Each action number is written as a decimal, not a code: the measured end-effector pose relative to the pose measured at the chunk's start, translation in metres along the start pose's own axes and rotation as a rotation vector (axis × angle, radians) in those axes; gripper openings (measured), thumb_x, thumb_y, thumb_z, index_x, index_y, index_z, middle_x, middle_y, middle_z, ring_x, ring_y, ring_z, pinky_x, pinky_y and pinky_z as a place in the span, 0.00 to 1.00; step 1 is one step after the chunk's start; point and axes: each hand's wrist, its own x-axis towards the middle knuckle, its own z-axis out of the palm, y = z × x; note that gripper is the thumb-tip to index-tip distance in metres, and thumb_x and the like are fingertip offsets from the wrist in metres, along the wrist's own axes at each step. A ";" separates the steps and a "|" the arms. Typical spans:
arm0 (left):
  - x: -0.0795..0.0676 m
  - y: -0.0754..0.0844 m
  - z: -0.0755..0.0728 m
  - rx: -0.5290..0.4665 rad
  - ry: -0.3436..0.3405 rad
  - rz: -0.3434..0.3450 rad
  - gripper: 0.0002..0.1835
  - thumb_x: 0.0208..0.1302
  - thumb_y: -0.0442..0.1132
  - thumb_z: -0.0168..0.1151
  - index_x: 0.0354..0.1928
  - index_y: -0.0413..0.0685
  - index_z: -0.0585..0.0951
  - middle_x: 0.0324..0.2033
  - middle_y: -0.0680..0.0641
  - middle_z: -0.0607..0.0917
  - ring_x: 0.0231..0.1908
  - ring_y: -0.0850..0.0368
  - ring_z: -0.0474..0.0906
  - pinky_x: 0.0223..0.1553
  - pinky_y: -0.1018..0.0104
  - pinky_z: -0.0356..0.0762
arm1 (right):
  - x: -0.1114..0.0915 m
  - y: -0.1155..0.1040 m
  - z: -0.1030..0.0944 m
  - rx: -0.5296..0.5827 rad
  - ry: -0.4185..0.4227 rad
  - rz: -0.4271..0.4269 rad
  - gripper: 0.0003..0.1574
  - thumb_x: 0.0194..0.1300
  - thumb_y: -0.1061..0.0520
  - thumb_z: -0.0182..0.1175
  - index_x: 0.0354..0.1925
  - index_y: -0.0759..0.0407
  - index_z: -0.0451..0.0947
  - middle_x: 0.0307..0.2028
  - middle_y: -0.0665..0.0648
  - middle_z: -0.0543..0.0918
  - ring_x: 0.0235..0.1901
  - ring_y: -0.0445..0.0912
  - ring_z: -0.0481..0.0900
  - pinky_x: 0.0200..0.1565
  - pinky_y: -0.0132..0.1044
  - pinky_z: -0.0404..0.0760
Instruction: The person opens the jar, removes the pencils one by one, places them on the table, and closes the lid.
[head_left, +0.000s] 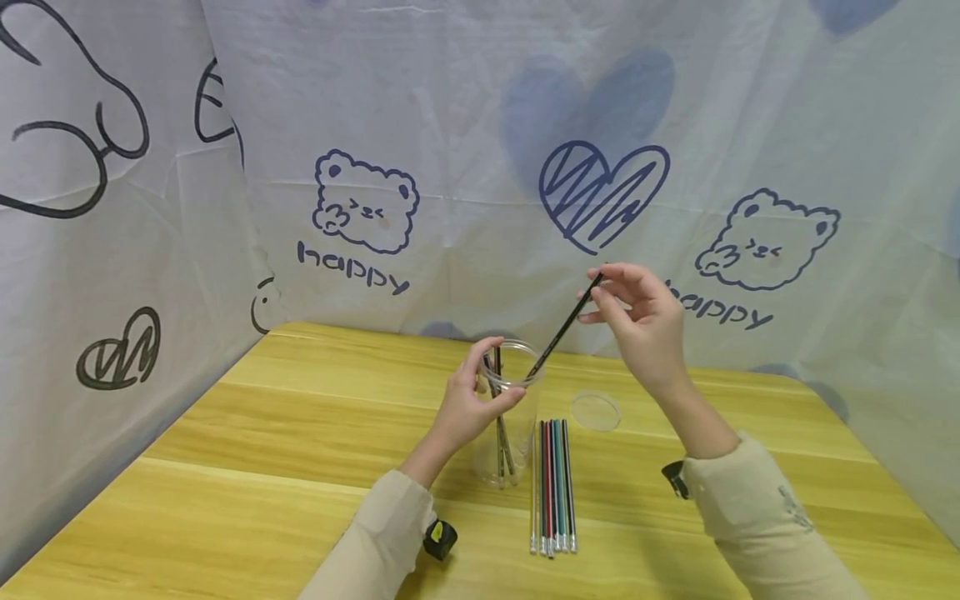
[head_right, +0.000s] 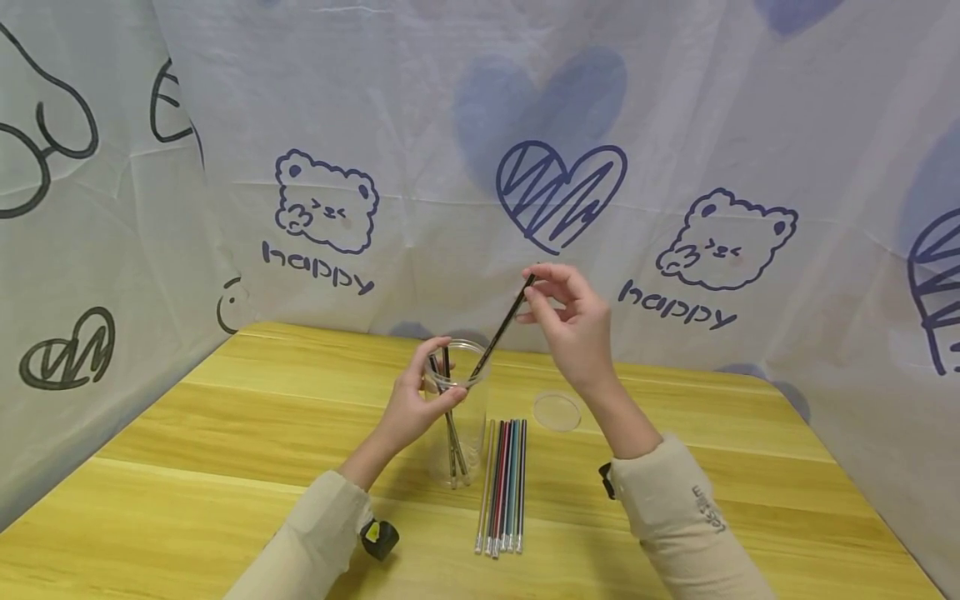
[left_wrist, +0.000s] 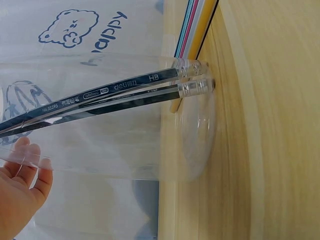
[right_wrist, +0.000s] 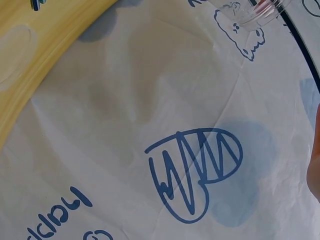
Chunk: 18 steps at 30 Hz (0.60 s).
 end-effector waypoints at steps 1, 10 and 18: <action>0.000 0.000 0.000 -0.001 0.000 0.000 0.35 0.51 0.43 0.65 0.62 0.57 0.63 0.30 0.49 0.68 0.24 0.59 0.57 0.26 0.66 0.60 | 0.000 0.000 0.000 0.000 0.004 0.001 0.15 0.54 0.80 0.50 0.43 0.82 0.66 0.41 0.52 0.78 0.32 0.42 0.78 0.28 0.34 0.78; 0.000 0.002 -0.001 0.013 -0.002 -0.012 0.35 0.50 0.48 0.64 0.61 0.58 0.63 0.32 0.49 0.69 0.24 0.61 0.57 0.25 0.68 0.59 | 0.002 -0.002 0.001 -0.020 0.022 -0.022 0.38 0.49 0.83 0.51 0.60 0.72 0.59 0.52 0.56 0.68 0.33 0.42 0.78 0.30 0.34 0.78; 0.000 0.002 -0.001 0.004 -0.002 -0.011 0.35 0.50 0.43 0.65 0.62 0.59 0.62 0.33 0.49 0.70 0.24 0.60 0.57 0.24 0.68 0.59 | 0.004 -0.002 0.001 -0.001 0.068 -0.063 0.47 0.46 0.85 0.49 0.65 0.68 0.51 0.57 0.58 0.63 0.34 0.44 0.77 0.31 0.32 0.78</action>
